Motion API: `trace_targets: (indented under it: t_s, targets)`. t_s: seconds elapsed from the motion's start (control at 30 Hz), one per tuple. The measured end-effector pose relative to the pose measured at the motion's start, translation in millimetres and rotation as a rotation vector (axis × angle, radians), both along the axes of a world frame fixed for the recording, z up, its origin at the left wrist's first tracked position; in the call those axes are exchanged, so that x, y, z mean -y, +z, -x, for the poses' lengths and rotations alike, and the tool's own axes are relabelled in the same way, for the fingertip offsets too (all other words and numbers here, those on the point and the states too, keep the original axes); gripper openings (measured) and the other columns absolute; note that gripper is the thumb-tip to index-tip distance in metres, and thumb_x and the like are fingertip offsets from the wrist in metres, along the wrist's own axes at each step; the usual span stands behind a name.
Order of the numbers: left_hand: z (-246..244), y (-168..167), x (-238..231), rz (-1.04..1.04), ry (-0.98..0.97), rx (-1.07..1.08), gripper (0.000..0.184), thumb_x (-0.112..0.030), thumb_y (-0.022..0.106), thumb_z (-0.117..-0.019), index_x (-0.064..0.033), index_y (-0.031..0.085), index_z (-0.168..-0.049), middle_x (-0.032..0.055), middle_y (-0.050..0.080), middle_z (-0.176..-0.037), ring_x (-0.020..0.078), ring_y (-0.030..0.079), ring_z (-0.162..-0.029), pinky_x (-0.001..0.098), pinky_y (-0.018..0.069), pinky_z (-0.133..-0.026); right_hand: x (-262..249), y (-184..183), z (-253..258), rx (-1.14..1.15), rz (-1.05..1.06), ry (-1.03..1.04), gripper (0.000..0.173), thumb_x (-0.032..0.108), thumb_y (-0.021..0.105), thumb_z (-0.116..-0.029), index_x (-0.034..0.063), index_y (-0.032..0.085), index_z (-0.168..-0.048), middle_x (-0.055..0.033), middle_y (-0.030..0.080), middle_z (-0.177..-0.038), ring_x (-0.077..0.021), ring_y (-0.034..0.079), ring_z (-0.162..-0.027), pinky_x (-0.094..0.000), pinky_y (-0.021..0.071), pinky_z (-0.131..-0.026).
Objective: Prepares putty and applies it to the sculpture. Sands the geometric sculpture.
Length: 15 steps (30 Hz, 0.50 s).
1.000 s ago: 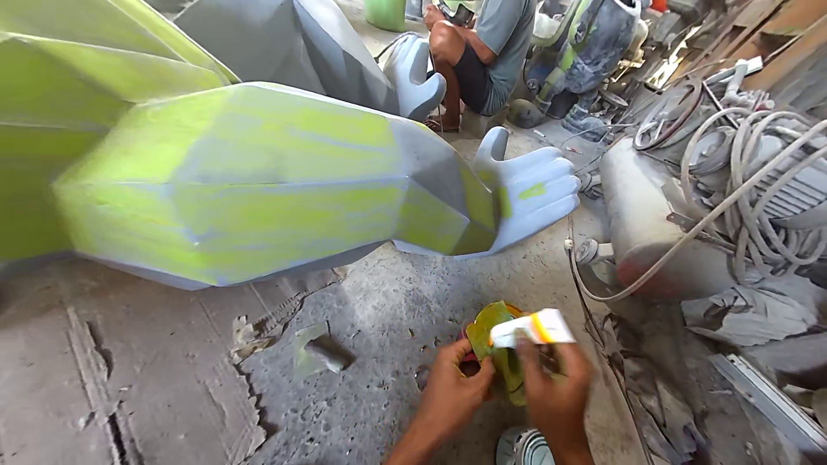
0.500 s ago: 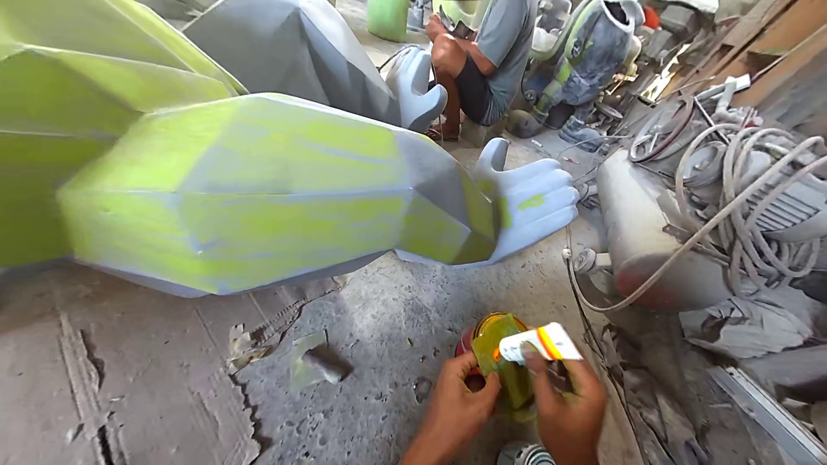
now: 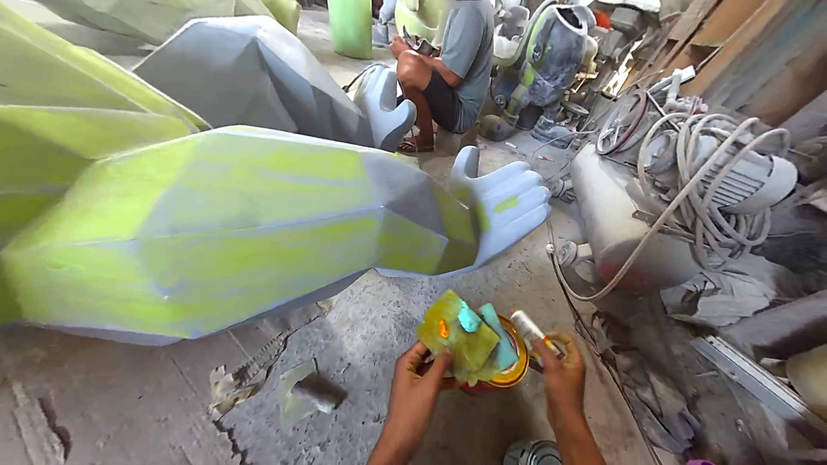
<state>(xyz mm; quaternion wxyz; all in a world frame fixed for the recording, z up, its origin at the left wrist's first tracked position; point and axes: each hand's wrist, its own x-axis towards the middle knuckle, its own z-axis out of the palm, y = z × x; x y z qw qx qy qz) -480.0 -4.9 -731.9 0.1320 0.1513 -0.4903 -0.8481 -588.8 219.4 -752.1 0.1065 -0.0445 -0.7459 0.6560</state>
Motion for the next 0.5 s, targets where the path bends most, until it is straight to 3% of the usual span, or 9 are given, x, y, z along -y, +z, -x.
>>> trace_targets:
  t_s: [0.07,0.13,0.2,0.23,0.3,0.37,0.43,0.5]
  targets:
    - [2,-1,7,-0.074,0.020,-0.034,0.022,-0.006,0.060,-0.1003,0.0074,0.064,-0.118,0.0248,0.070,-0.109,0.0376,0.073,-0.092,0.0504,0.0657,-0.072,6,-37,-1,-0.010,-0.117,0.055,0.031,0.014,0.078,-0.0859,0.0004,0.068,-0.112,-0.0110,0.074,-0.097,-0.0206,0.072,-0.085,-0.0401,0.0627,-0.075]
    - [1,0,5,-0.152,0.017,-0.068,0.023,-0.005,0.059,-0.1009,0.0083,0.062,-0.120,0.0264,0.069,-0.109,0.0376,0.073,-0.093,0.0507,0.0650,-0.073,10,-54,-5,-0.061,-0.457,0.019,0.027,0.030,0.079,-0.0825,0.0138,0.074,-0.104,0.0004,0.075,-0.102,-0.0158,0.071,-0.096,-0.0415,0.0612,-0.084]
    - [0,4,0,-0.226,0.020,-0.096,0.023,-0.004,0.058,-0.1015,0.0087,0.060,-0.120,0.0269,0.069,-0.109,0.0364,0.073,-0.092,0.0504,0.0648,-0.074,12,-48,-14,-0.113,-0.635,-0.020,0.037,0.041,0.075,-0.0841,0.0173,0.077,-0.113,-0.0083,0.068,-0.123,-0.0323,0.060,-0.115,-0.0597,0.0475,-0.094]
    - [-1,6,-2,-0.260,0.025,-0.109,0.022,-0.003,0.057,-0.1018,0.0088,0.060,-0.120,0.0268,0.069,-0.109,0.0355,0.073,-0.091,0.0499,0.0649,-0.074,14,-38,-22,-0.132,-0.573,0.008,0.041,0.042,0.069,-0.0889,0.0151,0.076,-0.119,-0.0106,0.064,-0.127,-0.0310,0.058,-0.118,-0.0565,0.0481,-0.096]
    - [-1,9,-8,-0.307,0.021,-0.127,0.022,-0.003,0.056,-0.1025,0.0079,0.059,-0.121,0.0246,0.070,-0.108,0.0326,0.074,-0.089,0.0476,0.0650,-0.074,21,-11,-52,-0.118,-0.156,0.226,0.041,0.032,0.055,-0.1014,0.0054,0.067,-0.130,-0.0069,0.067,-0.127,-0.0155,0.064,-0.115,-0.0371,0.0560,-0.095]
    - [0,7,-13,-0.331,-0.020,-0.137,0.022,-0.004,0.056,-0.1030,0.0080,0.058,-0.122,0.0245,0.070,-0.109,0.0322,0.074,-0.091,0.0482,0.0646,-0.077,33,8,-79,-0.094,0.209,0.471,0.044,0.032,0.057,-0.1043,0.0012,0.062,-0.135,-0.0091,0.073,-0.121,-0.0189,0.072,-0.105,-0.0390,0.0615,-0.086]
    - [0,4,-17,-0.303,-0.072,-0.117,0.022,-0.003,0.057,-0.1027,0.0083,0.060,-0.121,0.0247,0.070,-0.109,0.0324,0.074,-0.091,0.0488,0.0642,-0.079,45,23,-93,-0.102,0.311,0.458,0.028,0.016,0.064,-0.1002,-0.0009,0.070,-0.122,-0.0099,0.077,-0.110,-0.0199,0.074,-0.097,-0.0410,0.0628,-0.089]
    - [0,3,-19,-0.228,-0.102,-0.086,0.022,-0.003,0.059,-0.1021,0.0082,0.061,-0.121,0.0240,0.070,-0.108,0.0319,0.074,-0.090,0.0470,0.0647,-0.078,51,30,-95,-0.107,0.346,0.245,0.019,0.003,0.059,-0.0990,-0.0012,0.075,-0.108,-0.0093,0.078,-0.099,-0.0200,0.075,-0.089,-0.0413,0.0635,-0.086]
